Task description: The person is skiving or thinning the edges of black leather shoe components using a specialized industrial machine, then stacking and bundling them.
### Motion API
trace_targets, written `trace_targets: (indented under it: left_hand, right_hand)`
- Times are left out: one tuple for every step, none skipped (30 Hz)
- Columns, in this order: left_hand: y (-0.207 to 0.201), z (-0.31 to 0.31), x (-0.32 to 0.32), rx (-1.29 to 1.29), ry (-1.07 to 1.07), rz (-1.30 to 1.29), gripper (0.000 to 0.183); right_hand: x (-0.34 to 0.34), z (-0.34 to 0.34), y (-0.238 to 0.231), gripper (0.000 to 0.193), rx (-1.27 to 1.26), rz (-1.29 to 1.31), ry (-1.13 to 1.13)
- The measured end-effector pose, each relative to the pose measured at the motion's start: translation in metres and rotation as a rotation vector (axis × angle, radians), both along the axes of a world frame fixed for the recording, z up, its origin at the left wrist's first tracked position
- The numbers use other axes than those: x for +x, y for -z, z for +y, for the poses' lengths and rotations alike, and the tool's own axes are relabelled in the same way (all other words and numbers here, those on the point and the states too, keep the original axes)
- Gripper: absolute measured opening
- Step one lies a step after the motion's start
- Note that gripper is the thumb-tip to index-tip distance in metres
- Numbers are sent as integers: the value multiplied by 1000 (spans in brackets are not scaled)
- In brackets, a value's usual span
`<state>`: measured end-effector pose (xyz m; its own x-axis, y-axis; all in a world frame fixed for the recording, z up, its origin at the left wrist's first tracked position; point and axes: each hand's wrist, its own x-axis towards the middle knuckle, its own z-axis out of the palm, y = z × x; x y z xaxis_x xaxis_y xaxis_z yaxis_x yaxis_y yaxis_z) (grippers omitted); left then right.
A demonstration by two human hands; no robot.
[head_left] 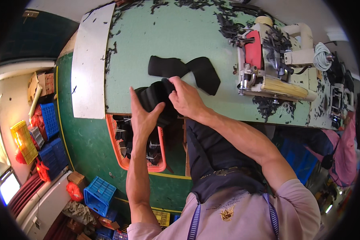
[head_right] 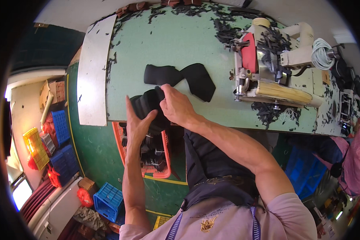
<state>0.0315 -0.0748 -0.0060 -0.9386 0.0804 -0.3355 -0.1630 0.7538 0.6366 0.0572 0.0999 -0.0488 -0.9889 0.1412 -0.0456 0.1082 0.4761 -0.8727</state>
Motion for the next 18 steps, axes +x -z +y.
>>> trace_targets:
  left_hand:
    - [7, -6, -2, 53, -55, -17, 115]
    - [3, -5, 1, 36, -75, -8, 115]
    - [-1, -5, 3, 17, -97, -2, 115]
    - [-5, 2, 4, -3, -111, 5, 116]
    - [-11, 8, 7, -30, -125, 10, 117]
    - [-10, 13, 6, -23, -118, 4, 119]
    - [-13, 19, 6, -68, -108, -51, 122]
    - [-14, 24, 7, -106, -84, -43, 122]
    - [-14, 28, 7, -145, -60, -35, 122]
    - [-12, 27, 8, -191, -31, 2, 125]
    - [-10, 30, 7, -184, -30, 2, 125]
    - [-9, 30, 8, -177, -3, -24, 127]
    - [-8, 30, 8, -169, 24, -50, 130]
    - [0, 21, 11, -159, 35, 1, 130]
    - [6, 11, 10, -161, 28, 1, 130]
    - [11, -1, 8, -56, 19, -49, 123]
    - [9, -2, 6, 54, 14, -100, 116]
    - [7, 0, 6, 59, 13, -103, 116]
  right_hand:
    - [3, 7, -4, 37, 1, 40, 57]
    - [4, 21, -5, 39, 60, 129, 122]
    - [5, 40, -5, 41, 117, 216, 183]
    - [3, 59, -5, 42, 184, 142, 234]
    - [1, 71, -10, 39, 355, 191, 257]
    - [0, 74, -18, 40, 548, 256, 255]
    - [-2, 74, -23, 41, 741, 323, 250]
    - [-2, 66, -23, 41, 734, 324, 243]
    - [0, 53, -23, 47, 406, 160, 119]
    - [0, 40, -22, 54, 78, -5, -6]
    - [-3, 32, -16, 64, -155, -252, -50]
    - [-6, 23, -4, 64, -218, -312, -62]
    - [-7, 19, 7, 65, -280, -372, -73]
    - [-9, 16, 7, 65, -282, -377, -80]
    - [-13, 17, 2, 59, -313, -437, -93]
    - [-15, 16, -1, 54, -342, -497, -106]
    - [-14, 17, 1, 54, -338, -500, -106]
    - [-11, 19, 4, 54, -442, -487, -77]
